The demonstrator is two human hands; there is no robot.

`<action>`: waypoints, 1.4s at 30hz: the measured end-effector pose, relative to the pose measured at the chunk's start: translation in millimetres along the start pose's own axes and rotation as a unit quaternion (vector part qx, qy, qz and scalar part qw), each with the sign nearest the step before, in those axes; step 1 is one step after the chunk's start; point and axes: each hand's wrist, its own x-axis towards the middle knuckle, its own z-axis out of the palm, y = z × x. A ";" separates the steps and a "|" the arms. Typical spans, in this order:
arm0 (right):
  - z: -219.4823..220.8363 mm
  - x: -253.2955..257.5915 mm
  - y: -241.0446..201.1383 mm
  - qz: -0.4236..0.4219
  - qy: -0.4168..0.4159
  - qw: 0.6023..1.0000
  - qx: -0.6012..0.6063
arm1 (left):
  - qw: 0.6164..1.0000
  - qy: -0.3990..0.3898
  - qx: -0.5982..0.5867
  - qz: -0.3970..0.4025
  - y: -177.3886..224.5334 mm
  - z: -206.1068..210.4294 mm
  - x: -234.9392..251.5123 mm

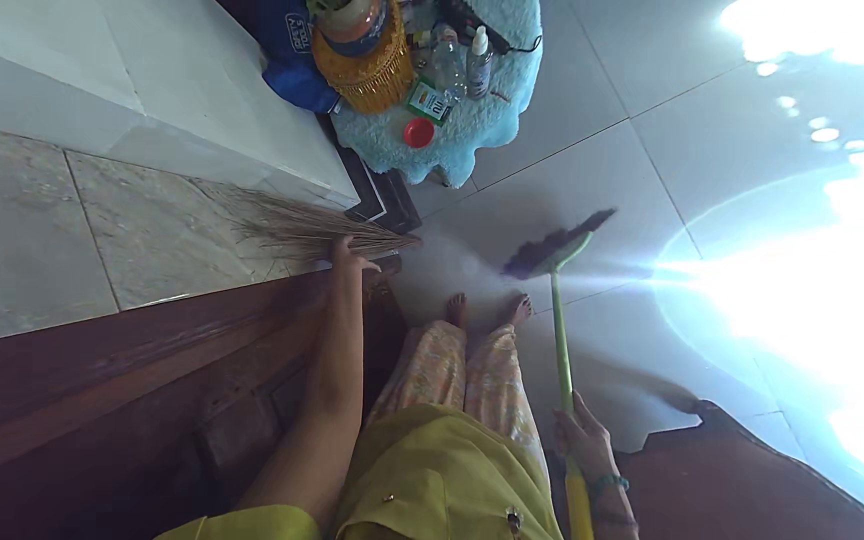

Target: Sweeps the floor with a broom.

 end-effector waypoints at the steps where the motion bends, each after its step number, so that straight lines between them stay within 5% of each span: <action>1: 6.3 -10.3 -6.5 -0.005 -0.016 1.000 0.008 | 1.000 0.007 0.021 0.005 -4.4 -5.0 -5.5; 6: 54.3 17.5 -39.1 0.011 -0.158 0.987 0.017 | 0.989 0.015 0.147 0.001 -52.1 -30.3 -33.2; 9: 69.7 63.4 -55.7 0.029 -0.168 0.983 -0.066 | 0.977 -0.003 0.207 -0.050 -85.4 -50.5 -34.5; 13: 3.3 83.0 -47.0 0.049 -0.116 0.985 -0.120 | 0.958 -0.031 0.266 -0.105 -116.3 -94.3 -22.7; 19: -115.2 65.7 -24.1 0.075 0.016 0.996 -0.052 | 0.912 -0.030 0.403 -0.077 -147.7 -157.7 -23.6; 22: -135.4 60.2 -18.4 0.060 0.076 0.992 -0.083 | 0.874 -0.036 0.480 -0.065 -161.0 -176.1 -16.5; 25: -141.4 21.3 -28.3 0.029 0.047 0.997 -0.056 | 0.842 -0.087 0.532 -0.031 -175.2 -177.7 -13.6; 28: -139.6 -0.5 -46.6 0.023 -0.071 0.996 -0.042 | 0.773 -0.127 0.621 0.001 -189.6 -152.3 -27.6; 31: -110.5 38.7 -69.7 -0.002 -0.198 0.974 -0.106 | 0.699 -0.125 0.704 0.017 -202.0 -91.7 -61.1; 36: -79.5 142.7 -143.8 -0.075 -0.262 0.923 -0.272 | 0.677 -0.204 0.707 0.026 -230.2 42.3 -142.6; 38: -125.7 162.9 -164.9 -0.075 -0.239 0.925 -0.285 | 0.691 -0.222 0.688 0.012 -240.8 79.5 -164.5; 42: -281.7 190.3 -120.8 -0.006 -0.152 0.982 -0.109 | 0.707 -0.287 0.646 -0.011 -253.0 92.6 -176.9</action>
